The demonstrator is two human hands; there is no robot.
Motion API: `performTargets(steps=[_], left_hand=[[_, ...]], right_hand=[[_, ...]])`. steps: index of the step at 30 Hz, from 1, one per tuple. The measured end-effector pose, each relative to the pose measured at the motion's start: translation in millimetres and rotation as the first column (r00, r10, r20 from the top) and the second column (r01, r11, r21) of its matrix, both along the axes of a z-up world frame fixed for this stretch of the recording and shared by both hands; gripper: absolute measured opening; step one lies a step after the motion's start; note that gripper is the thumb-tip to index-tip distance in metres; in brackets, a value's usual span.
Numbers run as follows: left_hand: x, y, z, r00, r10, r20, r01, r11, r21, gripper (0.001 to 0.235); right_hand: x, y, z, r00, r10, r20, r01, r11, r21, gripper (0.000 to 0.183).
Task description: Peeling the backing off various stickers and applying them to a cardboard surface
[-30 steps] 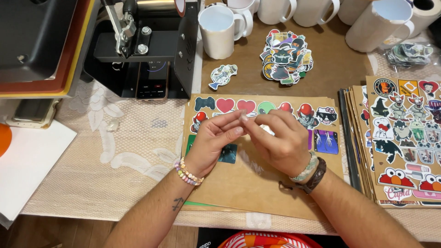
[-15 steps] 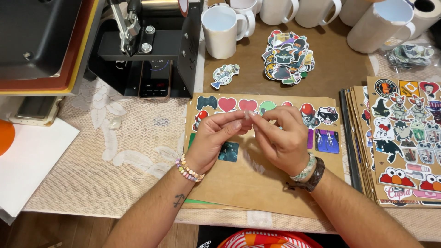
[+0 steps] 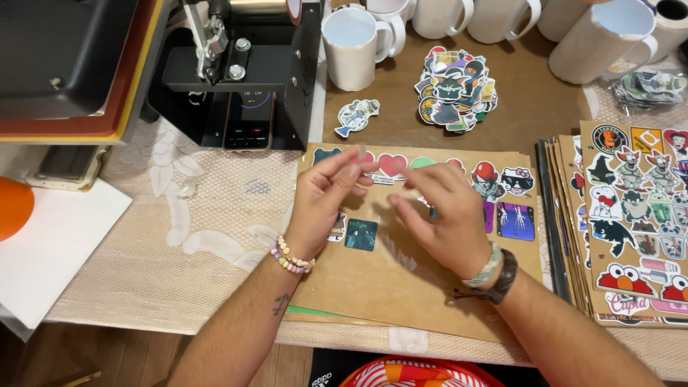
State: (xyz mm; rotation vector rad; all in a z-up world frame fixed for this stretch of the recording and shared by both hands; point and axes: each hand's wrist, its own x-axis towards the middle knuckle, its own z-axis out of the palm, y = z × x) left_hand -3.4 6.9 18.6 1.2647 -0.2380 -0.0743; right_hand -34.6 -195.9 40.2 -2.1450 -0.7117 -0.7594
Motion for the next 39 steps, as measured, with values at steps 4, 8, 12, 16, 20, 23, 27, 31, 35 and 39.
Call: performTargets(steps=[4, 8, 12, 16, 20, 23, 27, 31, 35, 39], left_hand=[[-4, 22, 31, 0.976, -0.168, 0.135, 0.144, 0.974, 0.173, 0.074], [-20, 39, 48, 0.84, -0.523, 0.145, 0.167, 0.503, 0.848, 0.141], [-27, 46, 30, 0.826, -0.558, 0.081, 0.161, 0.371, 0.914, 0.151], [-30, 46, 31, 0.831, -0.549, 0.091, 0.133, 0.356, 0.925, 0.152], [-31, 46, 29, 0.835, -0.543, 0.087, 0.128, 0.346, 0.93, 0.158], [-31, 47, 28, 0.84, -0.535, 0.086, 0.127, 0.348, 0.929, 0.159], [-33, 47, 28, 0.849, -0.523, 0.072, 0.136, 0.348, 0.928, 0.161], [-31, 45, 33, 0.855, -0.51, 0.1, 0.138, 0.408, 0.902, 0.16], [-30, 38, 19, 0.879, -0.203, 0.432, -0.194, 0.675, 0.711, 0.095], [-36, 17, -9, 0.729, -0.046, 0.683, -0.474, 0.687, 0.552, 0.052]], right_hand=[[-8, 12, 23, 0.876, 0.3, -0.379, -0.336, 0.941, -0.031, 0.03], [-16, 14, 22, 0.799, 0.096, -0.594, -0.391, 0.833, -0.391, 0.055], [-20, 18, 9, 0.832, 0.001, -0.555, -0.294, 0.849, -0.44, 0.054], [-15, 21, -4, 0.824, -0.024, -0.566, -0.28, 0.851, -0.444, 0.047], [-16, 17, -35, 0.976, 0.186, -0.11, -0.213, 0.751, -0.624, 0.028], [-17, 16, -49, 0.955, 0.259, 0.145, -0.084, 0.704, -0.706, 0.02], [-9, 9, -44, 0.991, -0.018, 0.135, 0.086, 0.853, -0.515, 0.02], [4, -2, -23, 0.866, -0.019, -0.5, 0.041, 0.999, 0.034, 0.013], [-4, 0, -19, 0.615, 0.092, -0.783, 0.201, 0.942, 0.268, 0.021], [-12, 9, -14, 0.579, 0.116, -0.807, 0.276, 0.903, 0.328, 0.022]])
